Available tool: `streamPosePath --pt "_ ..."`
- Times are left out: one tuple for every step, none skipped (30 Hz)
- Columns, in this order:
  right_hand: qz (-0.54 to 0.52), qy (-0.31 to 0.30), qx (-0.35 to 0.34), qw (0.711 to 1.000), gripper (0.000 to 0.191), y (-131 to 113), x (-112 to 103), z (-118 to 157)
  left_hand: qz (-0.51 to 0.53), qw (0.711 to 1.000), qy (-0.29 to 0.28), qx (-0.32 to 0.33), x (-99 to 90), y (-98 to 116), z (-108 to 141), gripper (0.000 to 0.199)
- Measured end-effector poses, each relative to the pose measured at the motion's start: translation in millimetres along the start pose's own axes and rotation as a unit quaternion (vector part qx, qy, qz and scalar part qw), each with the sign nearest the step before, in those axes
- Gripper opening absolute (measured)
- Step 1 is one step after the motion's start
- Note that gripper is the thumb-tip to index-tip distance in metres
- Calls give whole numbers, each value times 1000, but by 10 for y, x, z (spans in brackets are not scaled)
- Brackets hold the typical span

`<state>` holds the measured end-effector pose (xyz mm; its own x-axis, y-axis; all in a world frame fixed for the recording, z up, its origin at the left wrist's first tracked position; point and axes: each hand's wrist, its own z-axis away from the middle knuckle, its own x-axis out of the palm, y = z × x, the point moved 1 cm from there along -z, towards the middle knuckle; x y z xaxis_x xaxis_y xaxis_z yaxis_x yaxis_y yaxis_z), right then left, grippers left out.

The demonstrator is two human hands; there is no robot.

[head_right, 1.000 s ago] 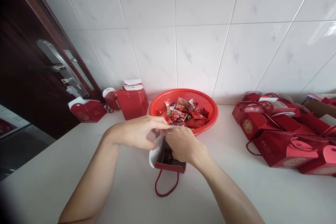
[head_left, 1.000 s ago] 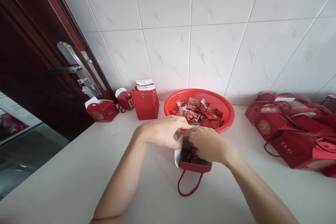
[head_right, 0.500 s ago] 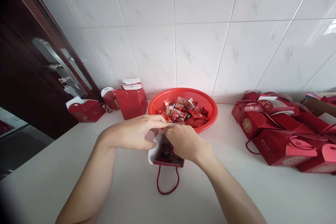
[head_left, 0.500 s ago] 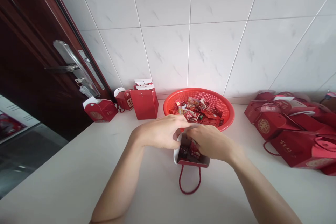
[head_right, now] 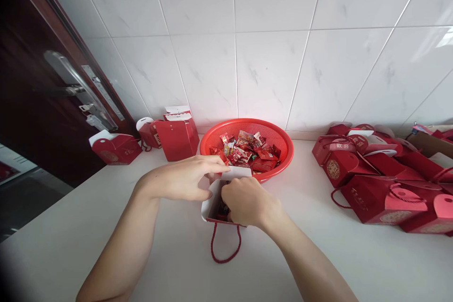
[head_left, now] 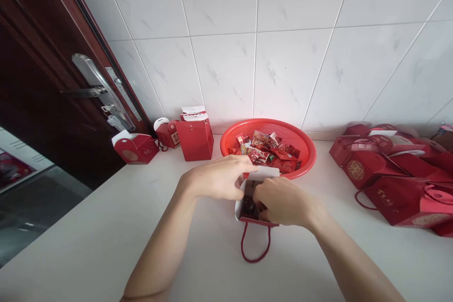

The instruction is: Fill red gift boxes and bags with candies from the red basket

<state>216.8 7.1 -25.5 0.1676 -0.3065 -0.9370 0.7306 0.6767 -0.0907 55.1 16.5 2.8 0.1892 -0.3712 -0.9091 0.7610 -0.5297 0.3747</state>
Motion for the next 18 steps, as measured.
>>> streamPosePath --pt "14 7 6 1000 12 -45 3 -17 3 1000 -1 2 3 -2 -2 18" --pt "30 14 13 999 13 -92 8 -38 6 1000 -2 2 6 -3 -3 19" --pt "45 15 22 999 14 -136 16 -60 7 1000 -4 1 9 -3 -2 19" --pt "58 9 28 998 15 -174 28 -82 8 1000 -5 -2 10 -3 -1 20" --pt "67 -1 31 997 17 -200 41 -100 7 1000 -7 -6 10 -1 1 20" --pt "76 -9 32 997 20 -211 54 -112 6 1000 -9 -10 9 3 3 20" --pt "79 -13 32 996 23 -206 65 -118 4 1000 -10 -13 7 7 4 19" --pt "76 -11 30 997 25 -185 72 -117 1 1000 -12 -12 5 13 5 19" --pt "70 -2 29 997 27 -151 75 -109 -3 1000 -15 -11 2 20 6 20" --pt "64 10 28 998 28 -107 74 -95 -8 1000 -19 -10 0 26 6 22" --pt "58 22 27 998 28 -58 69 -78 -14 1000 -22 -11 -2 32 6 25" --pt "53 32 25 998 28 -9 62 -60 -18 999 -25 -14 -3 36 6 28" --pt "50 39 22 998 27 37 51 -41 -21 999 -27 -18 -4 39 5 32" --pt "48 45 20 998 26 77 40 -24 -21 999 -27 -22 -4 42 5 34" --pt "48 50 18 997 25 109 27 -9 -19 999 -25 -23 -4 44 5 35" --pt "47 55 18 997 25 133 14 2 -16 999 -24 -23 -3 46 5 34" --pt "46 60 20 997 25 150 3 10 -13 999 -22 -22 -2 48 6 33" --pt "45 66 22 997 25 159 -6 14 -12 999 -20 -22 0 49 7 31"
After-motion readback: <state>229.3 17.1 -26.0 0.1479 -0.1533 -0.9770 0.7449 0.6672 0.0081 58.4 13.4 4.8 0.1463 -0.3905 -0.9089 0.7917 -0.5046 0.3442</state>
